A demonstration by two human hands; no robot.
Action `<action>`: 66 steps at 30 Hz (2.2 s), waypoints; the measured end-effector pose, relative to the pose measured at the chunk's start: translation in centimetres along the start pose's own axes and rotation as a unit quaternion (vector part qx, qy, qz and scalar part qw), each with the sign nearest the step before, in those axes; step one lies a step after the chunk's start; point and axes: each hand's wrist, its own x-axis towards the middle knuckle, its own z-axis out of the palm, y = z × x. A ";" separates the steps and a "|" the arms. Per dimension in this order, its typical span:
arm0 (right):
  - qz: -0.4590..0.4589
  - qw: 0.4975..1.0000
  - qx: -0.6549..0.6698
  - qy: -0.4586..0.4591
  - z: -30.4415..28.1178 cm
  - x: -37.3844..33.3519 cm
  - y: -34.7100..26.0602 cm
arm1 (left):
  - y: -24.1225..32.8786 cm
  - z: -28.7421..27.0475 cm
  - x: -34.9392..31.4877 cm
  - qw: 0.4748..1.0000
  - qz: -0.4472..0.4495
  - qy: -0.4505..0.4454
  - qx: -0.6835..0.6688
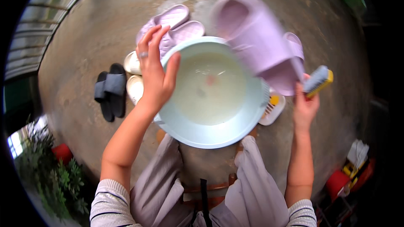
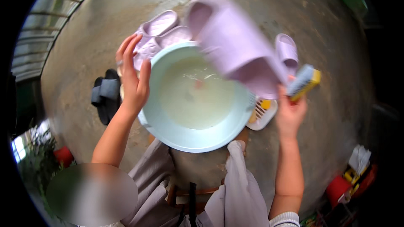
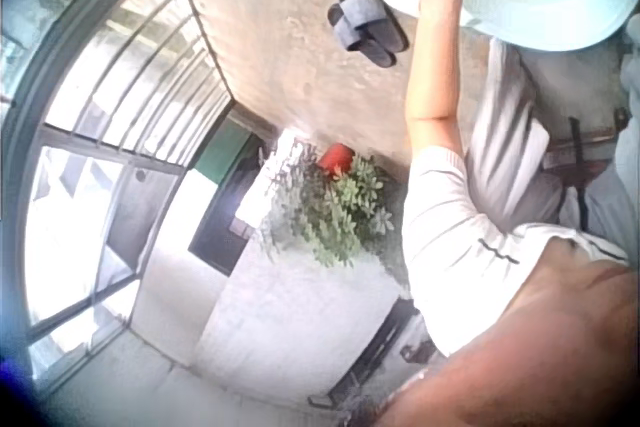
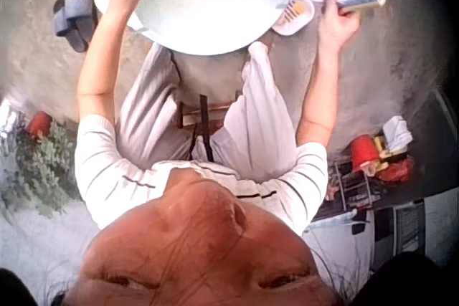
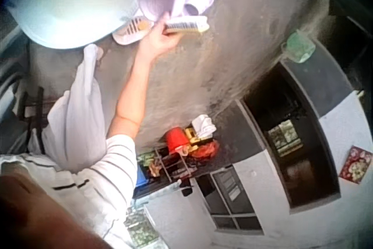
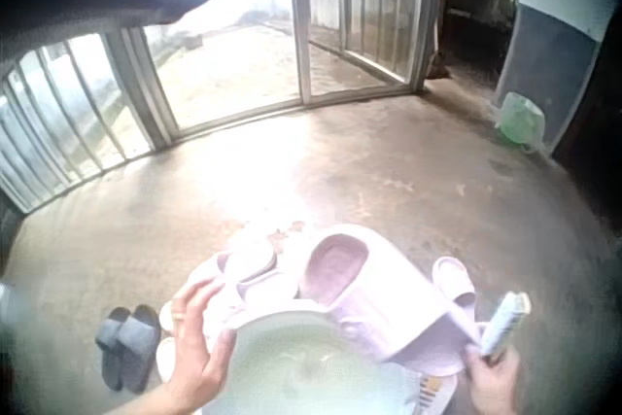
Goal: The person scrubs a pair of light purple slippers using a yellow brush and water from a light blue basin. They clean the top, sides, and textured soles of the slippers, rinsing them in the basin and placing them on the floor after cleaning.
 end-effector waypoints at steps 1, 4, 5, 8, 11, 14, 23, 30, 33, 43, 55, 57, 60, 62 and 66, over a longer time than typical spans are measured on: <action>0.071 0.996 0.047 0.018 0.0 0.8 -0.8 | -2.6 0.5 0.5 0.998 -0.051 0.038 -0.008; 0.116 0.983 0.140 0.039 0.9 3.5 2.2 | -12.6 0.8 0.1 0.980 -0.150 0.047 0.119; 0.143 0.979 0.143 0.032 0.7 4.4 4.6 | -14.6 1.1 -0.3 0.968 -0.182 -0.005 0.171; 0.217 0.967 0.135 0.013 1.6 5.7 12.1 | -19.0 0.8 -1.6 0.954 -0.204 -0.128 0.176; 0.254 0.966 0.048 0.008 1.6 5.7 16.3 | -17.6 0.9 -1.3 0.955 -0.044 -0.217 0.195; 0.254 0.967 0.004 -0.015 2.5 5.6 19.7 | -17.0 0.9 -1.1 0.938 0.032 -0.275 0.208; 0.236 0.971 -0.042 -0.006 3.3 8.3 19.0 | -15.8 2.3 1.3 0.883 -0.020 -0.326 0.336; 0.079 0.997 -0.016 0.022 3.5 3.5 8.3 | -11.9 -3.7 0.9 0.976 -0.130 0.027 0.172; 0.068 0.997 -0.003 -0.034 3.7 0.6 3.9 | -8.2 -5.1 -0.6 0.962 -0.171 0.067 -0.203; 0.124 0.969 0.153 -0.146 7.4 -5.0 0.3 | -1.4 -2.8 -10.3 0.734 -0.388 -0.320 -0.457; -0.146 0.870 -0.331 -0.336 12.9 -5.6 3.9 | -2.3 6.4 -13.7 0.880 0.082 -0.349 0.312; -0.106 0.773 -0.479 -0.402 14.6 -4.9 4.1 | -2.5 7.7 -13.5 0.871 0.117 -0.353 0.320; -0.191 0.714 -0.563 -0.369 16.3 -4.8 8.1 | -2.5 9.2 -13.2 0.857 0.118 -0.380 0.328; -0.184 0.684 -0.593 -0.382 16.9 -5.6 9.0 | -3.2 10.0 -13.4 0.843 0.093 -0.412 0.334; -0.123 0.645 -0.607 -0.447 18.4 -5.9 9.8 | -4.2 10.9 -14.2 0.836 0.091 -0.414 0.348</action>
